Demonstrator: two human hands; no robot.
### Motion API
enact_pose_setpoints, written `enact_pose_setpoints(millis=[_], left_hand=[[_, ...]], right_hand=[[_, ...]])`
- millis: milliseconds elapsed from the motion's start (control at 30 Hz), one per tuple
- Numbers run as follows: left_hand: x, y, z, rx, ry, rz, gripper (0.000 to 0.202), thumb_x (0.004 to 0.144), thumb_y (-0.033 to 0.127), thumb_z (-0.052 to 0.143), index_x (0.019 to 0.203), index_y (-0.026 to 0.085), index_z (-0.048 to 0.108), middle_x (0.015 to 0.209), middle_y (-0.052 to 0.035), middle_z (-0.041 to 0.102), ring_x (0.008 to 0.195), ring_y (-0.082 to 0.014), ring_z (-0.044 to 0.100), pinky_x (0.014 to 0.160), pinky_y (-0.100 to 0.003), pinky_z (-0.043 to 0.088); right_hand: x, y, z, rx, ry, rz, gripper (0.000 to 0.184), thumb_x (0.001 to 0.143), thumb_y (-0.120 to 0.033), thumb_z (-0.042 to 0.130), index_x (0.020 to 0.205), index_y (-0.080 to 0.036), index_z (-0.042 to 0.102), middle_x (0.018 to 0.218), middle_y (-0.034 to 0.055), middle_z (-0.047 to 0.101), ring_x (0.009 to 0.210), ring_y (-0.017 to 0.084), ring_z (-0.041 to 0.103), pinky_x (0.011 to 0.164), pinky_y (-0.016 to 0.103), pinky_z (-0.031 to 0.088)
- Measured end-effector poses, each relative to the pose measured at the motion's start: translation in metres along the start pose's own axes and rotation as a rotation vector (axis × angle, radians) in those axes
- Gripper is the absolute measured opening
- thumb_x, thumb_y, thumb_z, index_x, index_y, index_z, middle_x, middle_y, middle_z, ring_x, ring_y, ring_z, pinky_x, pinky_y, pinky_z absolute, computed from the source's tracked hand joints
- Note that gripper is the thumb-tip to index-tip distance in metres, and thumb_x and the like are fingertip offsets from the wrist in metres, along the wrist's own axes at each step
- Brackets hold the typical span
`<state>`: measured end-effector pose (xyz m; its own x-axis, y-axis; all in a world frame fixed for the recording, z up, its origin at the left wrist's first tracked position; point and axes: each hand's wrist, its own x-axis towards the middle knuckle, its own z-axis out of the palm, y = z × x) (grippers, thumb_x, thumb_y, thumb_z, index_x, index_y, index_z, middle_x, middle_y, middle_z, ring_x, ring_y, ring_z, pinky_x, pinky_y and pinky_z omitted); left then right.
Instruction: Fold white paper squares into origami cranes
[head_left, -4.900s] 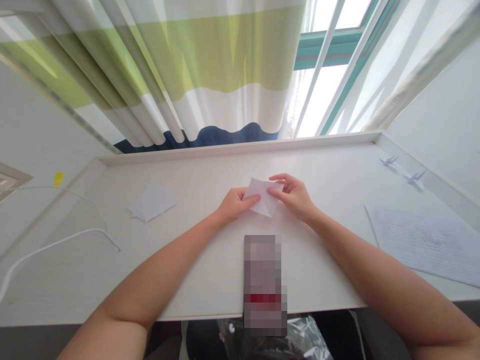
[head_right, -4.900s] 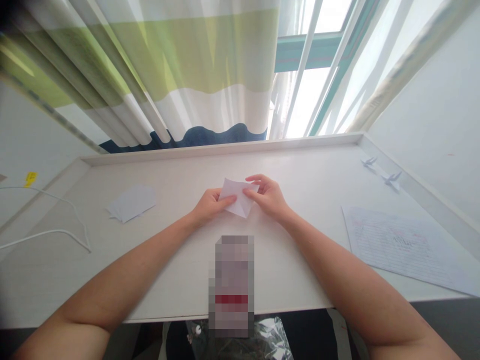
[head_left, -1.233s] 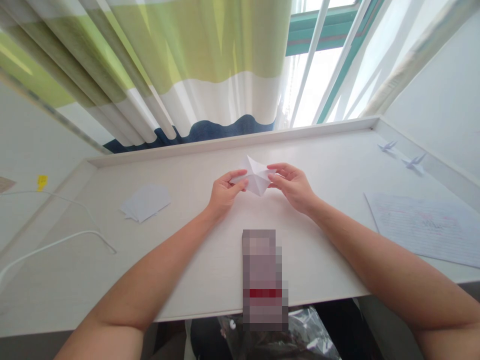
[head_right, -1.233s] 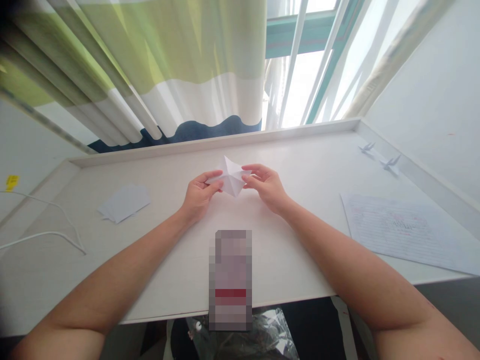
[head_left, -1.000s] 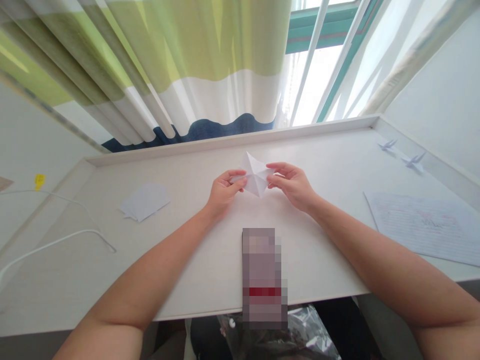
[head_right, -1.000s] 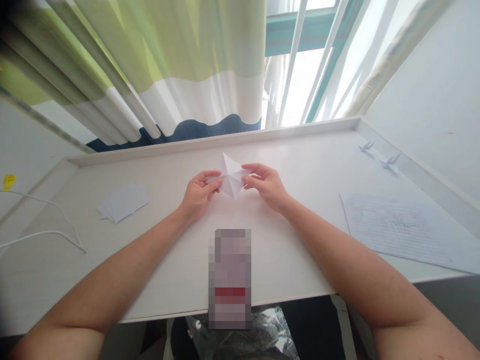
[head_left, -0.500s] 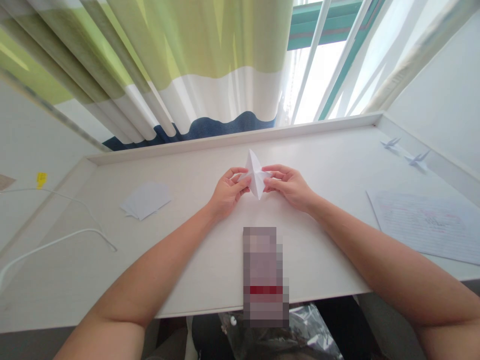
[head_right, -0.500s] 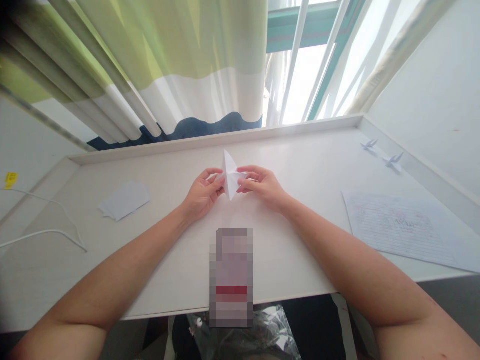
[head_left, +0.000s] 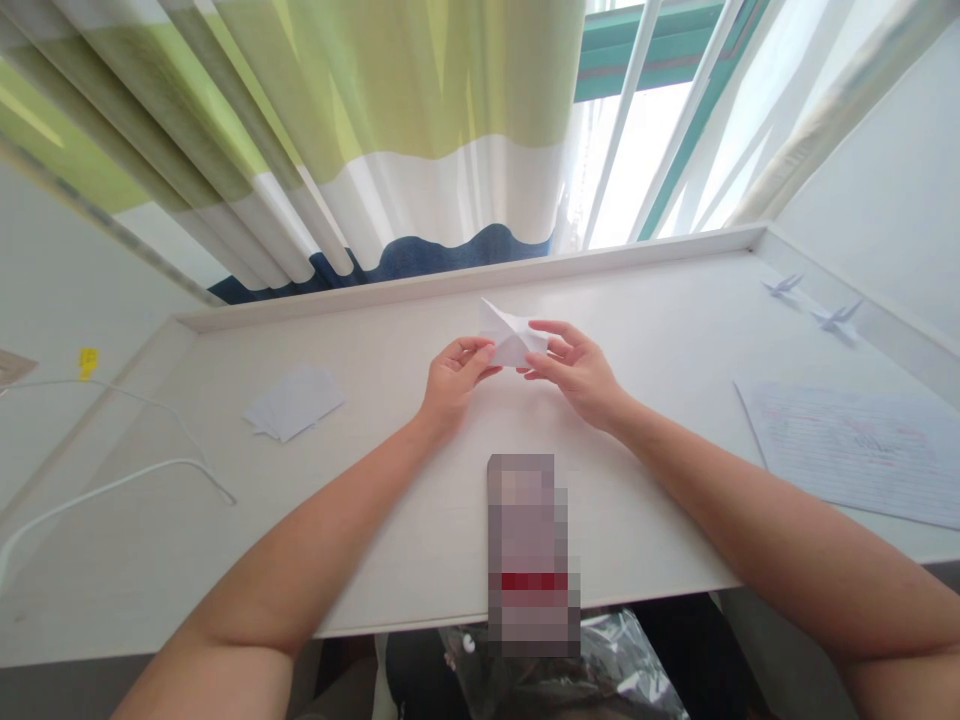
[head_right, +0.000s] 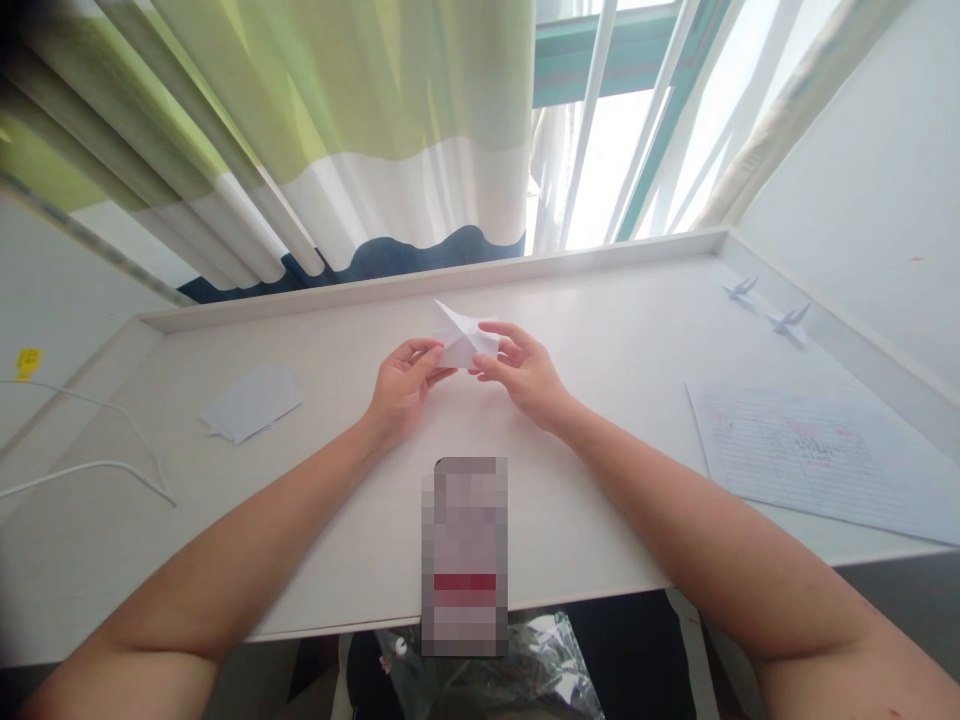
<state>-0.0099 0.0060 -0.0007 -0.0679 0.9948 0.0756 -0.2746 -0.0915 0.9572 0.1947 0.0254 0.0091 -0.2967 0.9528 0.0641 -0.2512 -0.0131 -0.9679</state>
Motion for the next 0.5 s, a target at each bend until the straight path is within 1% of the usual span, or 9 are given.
enact_pose_setpoints(millis=[67,167,267,400,500], left_hand=[[-0.002,0.000,0.002,-0.010,-0.038,-0.023,0.043,0.078,0.051,0.093,0.103,0.023,0.072,0.093,-0.0021,0.080,0.089,-0.0198,0.076,0.088,-0.038,0.063],[-0.003,0.001,0.001,0.009,-0.044,-0.016,0.049,0.076,0.047,0.096,0.113,0.025,0.073,0.091,-0.0018,0.080,0.083,-0.0194,0.075,0.082,-0.036,0.062],[0.000,0.000,-0.001,0.017,-0.007,-0.007,0.047,0.072,0.041,0.099,0.109,0.022,0.077,0.094,-0.0031,0.081,0.083,-0.0177,0.074,0.081,-0.033,0.059],[0.003,0.000,-0.004,-0.033,0.018,-0.053,0.047,0.066,0.037,0.103,0.104,0.020,0.082,0.094,-0.0045,0.082,0.083,-0.0169,0.074,0.081,-0.032,0.058],[0.001,0.001,-0.002,-0.063,-0.007,-0.108,0.048,0.063,0.038,0.105,0.101,0.018,0.084,0.091,-0.0048,0.082,0.080,-0.0171,0.074,0.081,-0.033,0.058]], right_hand=[[0.002,0.001,-0.002,-0.031,0.039,-0.044,0.056,0.072,-0.051,0.099,0.117,-0.026,0.075,0.102,0.0040,0.080,0.090,0.020,0.074,0.086,0.040,0.064],[0.005,0.002,-0.006,-0.036,0.053,-0.033,0.052,0.072,-0.054,0.098,0.110,-0.024,0.079,0.102,0.0047,0.080,0.090,0.020,0.073,0.081,0.039,0.065],[0.007,0.002,-0.009,-0.004,0.033,-0.019,0.048,0.077,-0.059,0.094,0.106,-0.024,0.081,0.102,0.0044,0.078,0.090,0.019,0.072,0.079,0.038,0.065],[0.006,0.004,-0.010,-0.012,0.034,-0.048,0.047,0.074,-0.053,0.098,0.107,-0.024,0.082,0.096,0.0020,0.077,0.085,0.018,0.071,0.078,0.037,0.064],[0.006,0.006,-0.011,-0.025,0.011,-0.043,0.048,0.074,-0.053,0.098,0.109,-0.023,0.082,0.094,0.0020,0.077,0.080,0.017,0.071,0.077,0.036,0.064]])
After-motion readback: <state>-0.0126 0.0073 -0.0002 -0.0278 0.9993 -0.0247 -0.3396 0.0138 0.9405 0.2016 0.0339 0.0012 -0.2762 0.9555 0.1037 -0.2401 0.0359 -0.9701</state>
